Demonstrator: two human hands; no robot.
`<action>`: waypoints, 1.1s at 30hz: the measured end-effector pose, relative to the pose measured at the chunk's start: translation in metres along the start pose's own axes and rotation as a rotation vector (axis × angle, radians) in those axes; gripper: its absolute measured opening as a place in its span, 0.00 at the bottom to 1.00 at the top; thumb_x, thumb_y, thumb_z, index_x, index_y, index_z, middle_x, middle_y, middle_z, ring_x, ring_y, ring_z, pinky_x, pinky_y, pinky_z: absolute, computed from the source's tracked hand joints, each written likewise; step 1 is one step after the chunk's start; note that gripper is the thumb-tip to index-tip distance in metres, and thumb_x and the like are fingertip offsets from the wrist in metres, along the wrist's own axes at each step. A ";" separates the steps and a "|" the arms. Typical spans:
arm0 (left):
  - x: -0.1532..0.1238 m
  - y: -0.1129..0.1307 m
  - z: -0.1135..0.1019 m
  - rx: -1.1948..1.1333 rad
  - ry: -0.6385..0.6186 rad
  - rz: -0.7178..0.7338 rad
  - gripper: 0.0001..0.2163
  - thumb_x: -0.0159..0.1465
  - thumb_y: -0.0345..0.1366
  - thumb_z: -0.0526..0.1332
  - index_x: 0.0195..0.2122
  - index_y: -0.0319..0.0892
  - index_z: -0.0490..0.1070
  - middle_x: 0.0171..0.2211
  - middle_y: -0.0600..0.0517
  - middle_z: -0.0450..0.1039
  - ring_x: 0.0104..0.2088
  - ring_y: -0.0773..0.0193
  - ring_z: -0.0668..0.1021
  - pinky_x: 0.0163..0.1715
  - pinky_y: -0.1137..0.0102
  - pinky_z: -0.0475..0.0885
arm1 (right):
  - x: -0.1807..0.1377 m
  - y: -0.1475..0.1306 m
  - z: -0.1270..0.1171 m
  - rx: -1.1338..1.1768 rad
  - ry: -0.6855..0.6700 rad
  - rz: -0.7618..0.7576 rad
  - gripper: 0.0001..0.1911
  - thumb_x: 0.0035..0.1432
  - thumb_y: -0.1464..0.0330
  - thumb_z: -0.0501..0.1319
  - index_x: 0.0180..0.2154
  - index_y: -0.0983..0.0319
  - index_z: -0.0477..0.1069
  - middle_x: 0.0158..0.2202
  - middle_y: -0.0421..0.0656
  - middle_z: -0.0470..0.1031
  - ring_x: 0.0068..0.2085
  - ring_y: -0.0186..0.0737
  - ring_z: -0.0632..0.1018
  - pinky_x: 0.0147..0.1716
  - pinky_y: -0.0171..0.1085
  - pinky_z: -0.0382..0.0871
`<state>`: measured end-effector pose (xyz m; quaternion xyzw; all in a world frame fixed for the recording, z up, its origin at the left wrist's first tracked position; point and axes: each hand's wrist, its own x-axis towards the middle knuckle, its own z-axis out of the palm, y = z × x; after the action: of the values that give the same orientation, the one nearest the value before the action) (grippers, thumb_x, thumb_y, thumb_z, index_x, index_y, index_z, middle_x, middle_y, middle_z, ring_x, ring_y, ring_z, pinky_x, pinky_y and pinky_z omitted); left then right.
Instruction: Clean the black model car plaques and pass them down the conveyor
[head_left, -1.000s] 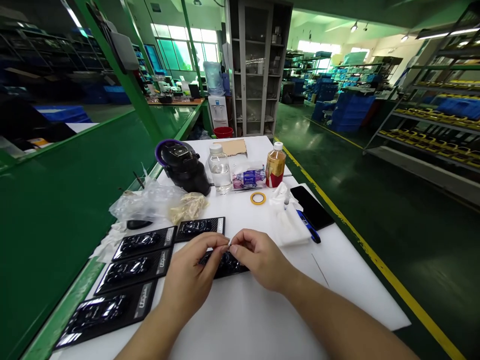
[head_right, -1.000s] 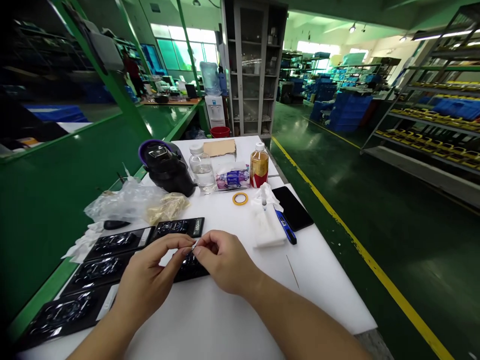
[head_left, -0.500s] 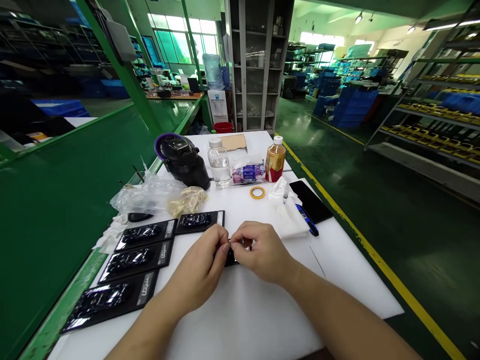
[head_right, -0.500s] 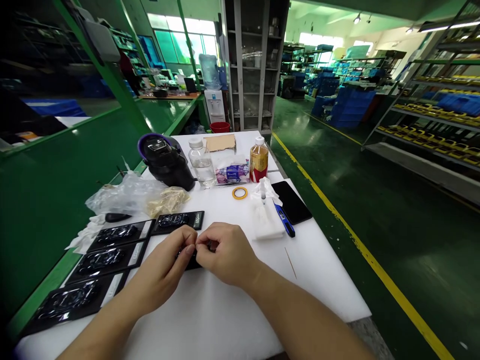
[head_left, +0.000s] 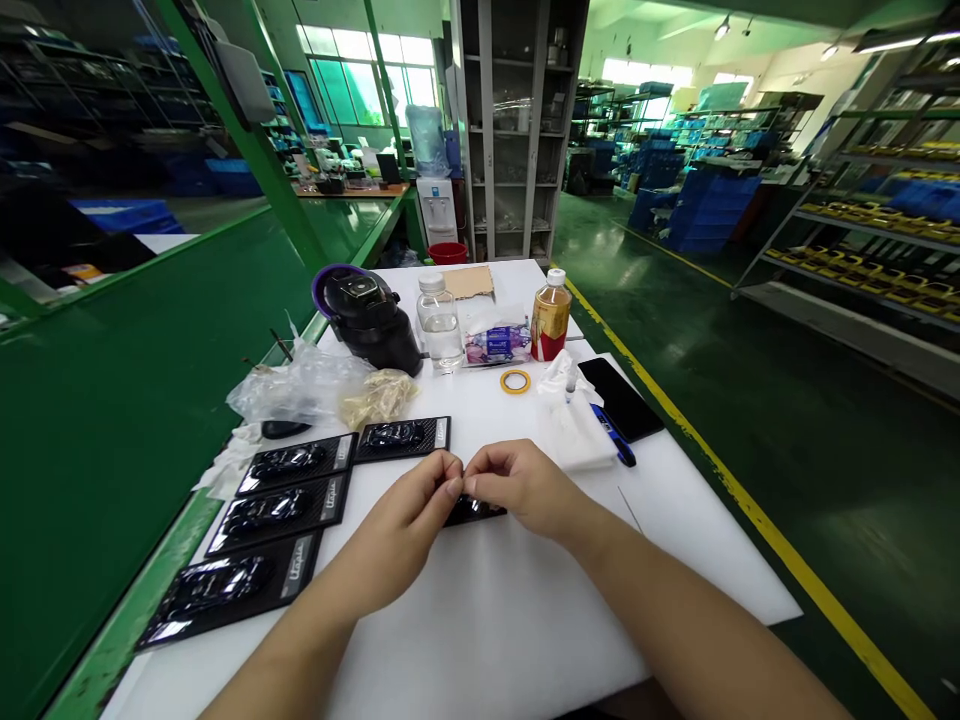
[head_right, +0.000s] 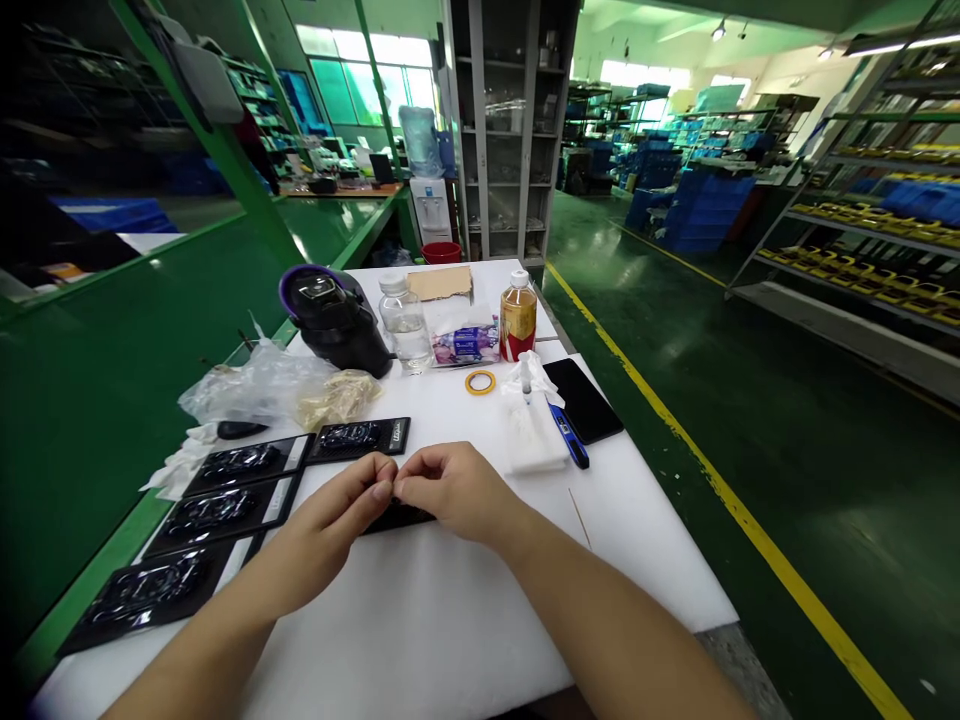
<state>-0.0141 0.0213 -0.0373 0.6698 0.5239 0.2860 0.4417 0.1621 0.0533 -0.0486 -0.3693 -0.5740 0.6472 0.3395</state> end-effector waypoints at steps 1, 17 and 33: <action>0.001 -0.001 0.000 -0.044 -0.013 0.000 0.14 0.69 0.49 0.50 0.33 0.45 0.62 0.27 0.57 0.59 0.29 0.65 0.63 0.28 0.70 0.60 | 0.001 0.000 -0.002 0.055 -0.031 0.032 0.05 0.50 0.67 0.64 0.27 0.64 0.74 0.23 0.36 0.69 0.26 0.31 0.65 0.27 0.33 0.59; 0.001 -0.004 0.001 0.406 0.437 0.761 0.10 0.61 0.20 0.62 0.39 0.43 0.71 0.34 0.52 0.75 0.37 0.65 0.76 0.39 0.68 0.72 | 0.005 0.004 -0.009 0.240 -0.076 0.082 0.07 0.45 0.67 0.66 0.27 0.63 0.76 0.23 0.38 0.72 0.25 0.31 0.67 0.29 0.34 0.59; -0.001 -0.007 -0.013 0.556 0.594 0.663 0.05 0.66 0.27 0.60 0.39 0.44 0.71 0.37 0.52 0.78 0.40 0.63 0.78 0.44 0.66 0.72 | -0.002 0.002 -0.023 -0.588 0.000 -0.198 0.24 0.52 0.63 0.66 0.52 0.62 0.74 0.49 0.48 0.75 0.49 0.46 0.74 0.50 0.44 0.67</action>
<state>-0.0289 0.0244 -0.0373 0.7816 0.4424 0.4385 -0.0347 0.1826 0.0626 -0.0522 -0.3940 -0.7698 0.4171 0.2797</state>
